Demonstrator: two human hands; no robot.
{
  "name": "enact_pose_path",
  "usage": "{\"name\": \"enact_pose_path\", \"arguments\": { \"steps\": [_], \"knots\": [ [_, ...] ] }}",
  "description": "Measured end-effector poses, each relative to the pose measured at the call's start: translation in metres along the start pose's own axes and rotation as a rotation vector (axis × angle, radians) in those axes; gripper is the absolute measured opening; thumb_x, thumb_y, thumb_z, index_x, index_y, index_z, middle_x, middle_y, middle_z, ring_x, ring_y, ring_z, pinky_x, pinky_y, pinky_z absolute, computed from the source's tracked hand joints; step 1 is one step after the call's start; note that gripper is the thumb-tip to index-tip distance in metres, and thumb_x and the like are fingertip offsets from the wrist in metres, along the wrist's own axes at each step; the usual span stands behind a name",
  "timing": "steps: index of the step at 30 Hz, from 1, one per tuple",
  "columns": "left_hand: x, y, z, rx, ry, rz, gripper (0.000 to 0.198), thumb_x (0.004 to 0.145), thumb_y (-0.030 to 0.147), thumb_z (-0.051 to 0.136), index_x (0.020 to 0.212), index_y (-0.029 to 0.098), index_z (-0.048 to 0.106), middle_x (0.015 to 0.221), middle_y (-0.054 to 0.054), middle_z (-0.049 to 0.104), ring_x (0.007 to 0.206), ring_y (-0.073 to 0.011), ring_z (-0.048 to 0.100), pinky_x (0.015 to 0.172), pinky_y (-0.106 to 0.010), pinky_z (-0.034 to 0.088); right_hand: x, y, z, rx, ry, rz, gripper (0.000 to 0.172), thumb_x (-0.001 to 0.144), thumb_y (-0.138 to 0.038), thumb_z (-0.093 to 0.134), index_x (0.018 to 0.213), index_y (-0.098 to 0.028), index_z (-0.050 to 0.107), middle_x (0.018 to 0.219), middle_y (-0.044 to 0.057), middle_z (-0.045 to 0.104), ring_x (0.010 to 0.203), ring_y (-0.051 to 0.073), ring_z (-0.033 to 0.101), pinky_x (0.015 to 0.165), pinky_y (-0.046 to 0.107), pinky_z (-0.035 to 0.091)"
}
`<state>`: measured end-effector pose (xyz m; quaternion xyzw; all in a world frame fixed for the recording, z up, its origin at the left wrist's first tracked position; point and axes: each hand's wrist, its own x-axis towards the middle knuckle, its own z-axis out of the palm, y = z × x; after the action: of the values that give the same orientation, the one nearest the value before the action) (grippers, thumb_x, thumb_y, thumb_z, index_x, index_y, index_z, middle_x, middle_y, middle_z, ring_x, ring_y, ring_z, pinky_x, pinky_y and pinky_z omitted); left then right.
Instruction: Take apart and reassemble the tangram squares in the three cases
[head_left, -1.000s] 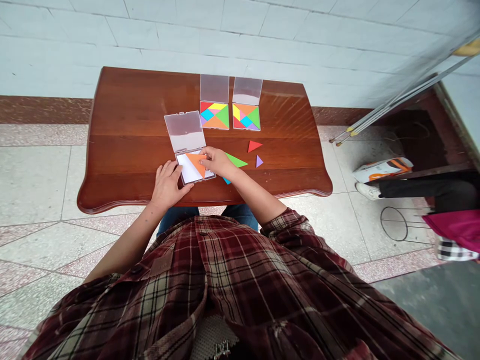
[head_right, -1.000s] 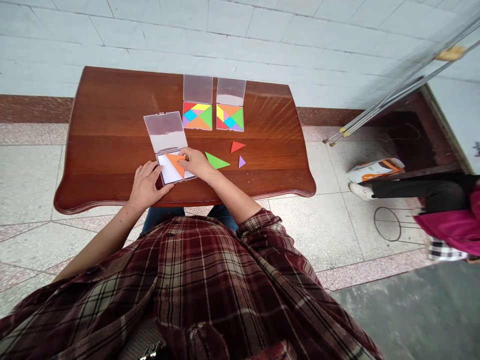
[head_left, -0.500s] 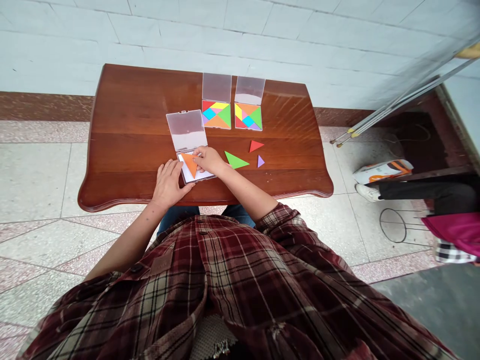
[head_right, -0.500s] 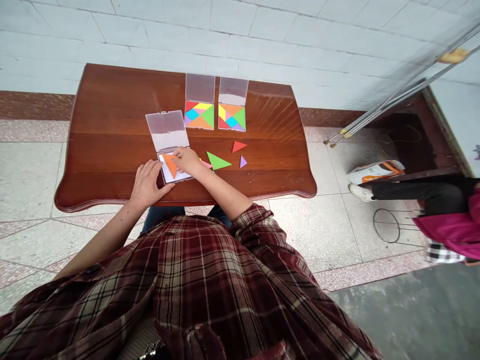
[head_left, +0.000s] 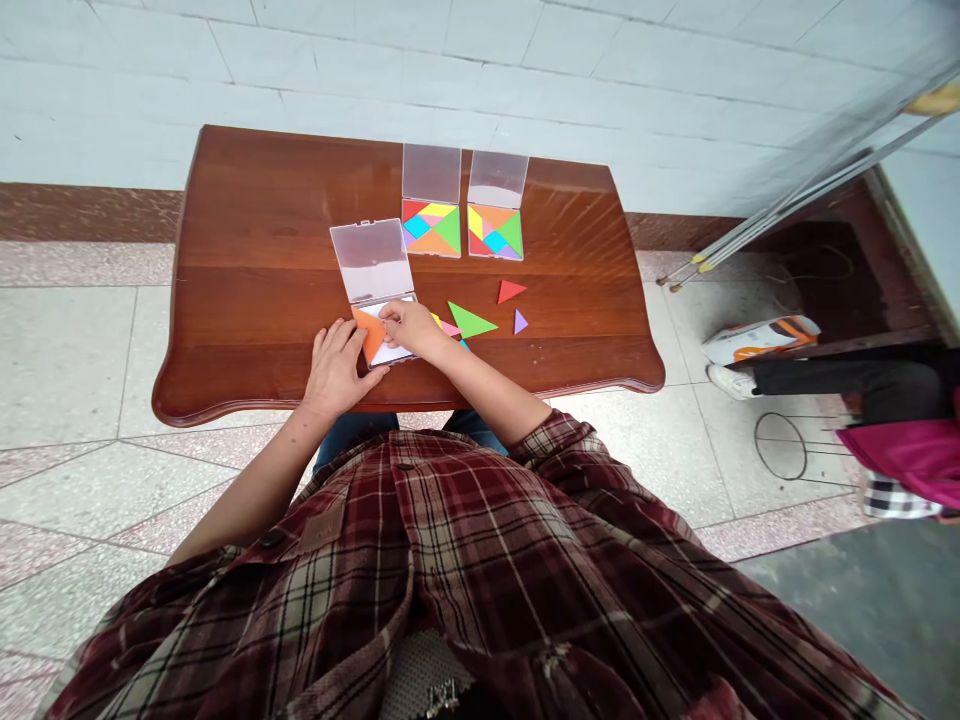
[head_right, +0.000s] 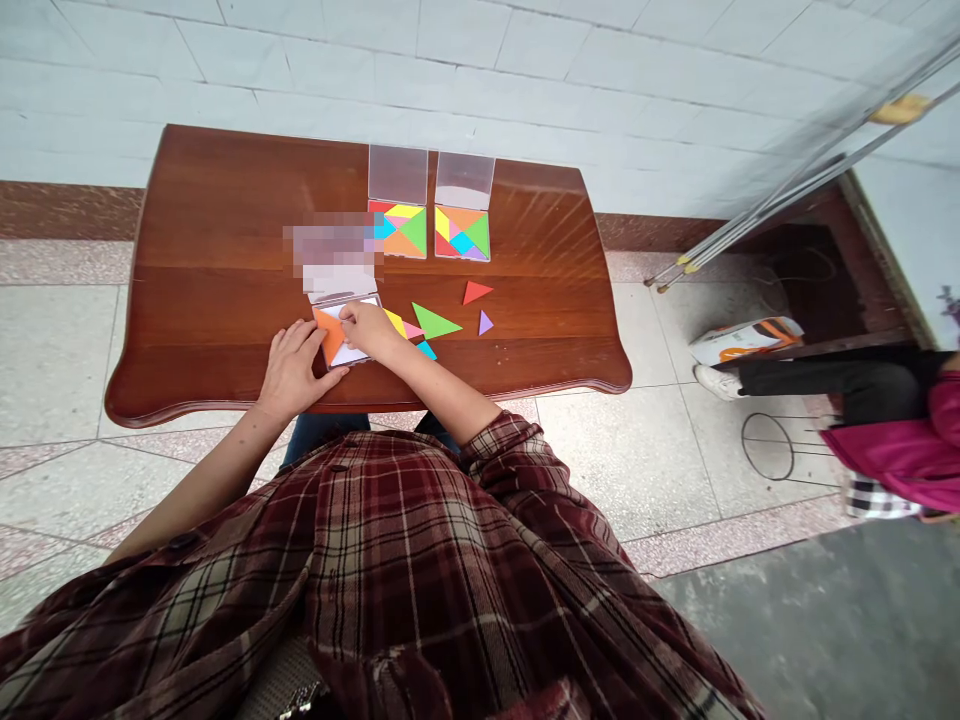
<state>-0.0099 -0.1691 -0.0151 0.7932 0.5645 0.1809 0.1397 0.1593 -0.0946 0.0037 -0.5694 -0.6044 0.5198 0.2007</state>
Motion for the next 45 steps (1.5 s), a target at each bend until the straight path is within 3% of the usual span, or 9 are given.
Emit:
{"name": "enact_pose_path", "arguments": {
  "steps": [4, 10, 15, 19, 24, 29, 39, 45],
  "knots": [
    [0.000, 0.000, -0.001, 0.019, 0.004, 0.002, 0.066, 0.087, 0.060, 0.053, 0.135, 0.014, 0.054, 0.149, -0.019, 0.049, 0.142, -0.0389, 0.039, 0.119, -0.057, 0.025, -0.006, -0.008, -0.002, -0.146, 0.026, -0.050, 0.015, 0.089, -0.009, 0.051, 0.096, -0.018, 0.061, 0.097, 0.003, 0.067, 0.073, 0.013, 0.067, 0.078, 0.033, 0.059],
    [0.001, 0.000, -0.002, 0.021, -0.002, -0.008, 0.064, 0.086, 0.057, 0.056, 0.134, 0.014, 0.055, 0.149, -0.019, 0.049, 0.142, -0.0389, 0.040, 0.120, -0.057, 0.025, -0.012, -0.016, -0.004, -0.406, 0.050, -0.180, 0.021, 0.087, -0.008, 0.051, 0.099, -0.017, 0.066, 0.106, 0.007, 0.069, 0.103, 0.021, 0.064, 0.097, 0.038, 0.049],
    [0.001, -0.001, -0.003, 0.007, -0.009, -0.014, 0.064, 0.086, 0.058, 0.056, 0.134, 0.017, 0.055, 0.150, -0.018, 0.049, 0.143, -0.0394, 0.038, 0.119, -0.059, 0.025, -0.013, -0.017, -0.006, -0.480, 0.060, -0.181, 0.032, 0.087, -0.009, 0.052, 0.114, -0.015, 0.067, 0.118, 0.010, 0.067, 0.111, 0.023, 0.061, 0.102, 0.038, 0.046],
    [0.000, -0.001, -0.003, 0.003, -0.003, -0.013, 0.063, 0.086, 0.059, 0.055, 0.135, 0.018, 0.054, 0.149, -0.017, 0.049, 0.143, -0.0387, 0.038, 0.120, -0.059, 0.024, -0.013, -0.009, -0.028, -0.390, 0.133, -0.183, 0.031, 0.085, -0.011, 0.054, 0.112, -0.017, 0.068, 0.118, 0.009, 0.065, 0.106, 0.022, 0.062, 0.101, 0.038, 0.047],
    [0.000, -0.001, -0.004, -0.006, -0.009, -0.022, 0.063, 0.086, 0.058, 0.056, 0.133, 0.017, 0.055, 0.149, -0.018, 0.048, 0.144, -0.0394, 0.037, 0.121, -0.059, 0.023, -0.023, 0.018, -0.078, -0.250, 0.324, -0.128, 0.026, 0.084, -0.015, 0.052, 0.105, -0.016, 0.067, 0.105, 0.008, 0.066, 0.094, 0.020, 0.063, 0.094, 0.038, 0.049],
    [0.000, 0.001, -0.006, -0.010, -0.003, -0.033, 0.060, 0.085, 0.056, 0.057, 0.133, 0.020, 0.055, 0.150, -0.015, 0.048, 0.145, -0.0386, 0.036, 0.121, -0.059, 0.023, -0.042, 0.046, -0.114, -0.287, 0.416, -0.052, 0.025, 0.080, -0.015, 0.055, 0.103, -0.015, 0.066, 0.105, 0.010, 0.068, 0.095, 0.021, 0.064, 0.093, 0.040, 0.050],
    [0.002, -0.001, -0.007, -0.017, 0.003, -0.028, 0.060, 0.084, 0.056, 0.056, 0.132, 0.020, 0.055, 0.149, -0.016, 0.049, 0.144, -0.0395, 0.037, 0.120, -0.060, 0.023, -0.056, 0.064, -0.135, -0.395, 0.444, 0.053, 0.023, 0.077, -0.015, 0.061, 0.100, -0.017, 0.067, 0.107, 0.009, 0.070, 0.098, 0.022, 0.065, 0.095, 0.041, 0.049],
    [0.002, -0.002, -0.006, -0.030, 0.006, -0.035, 0.060, 0.084, 0.058, 0.057, 0.133, 0.023, 0.055, 0.149, -0.014, 0.049, 0.144, -0.0392, 0.037, 0.121, -0.060, 0.022, -0.055, 0.059, -0.132, -0.430, 0.350, 0.035, 0.034, 0.078, -0.014, 0.064, 0.111, -0.015, 0.065, 0.114, 0.011, 0.067, 0.100, 0.023, 0.064, 0.095, 0.041, 0.049]
  ]
}}
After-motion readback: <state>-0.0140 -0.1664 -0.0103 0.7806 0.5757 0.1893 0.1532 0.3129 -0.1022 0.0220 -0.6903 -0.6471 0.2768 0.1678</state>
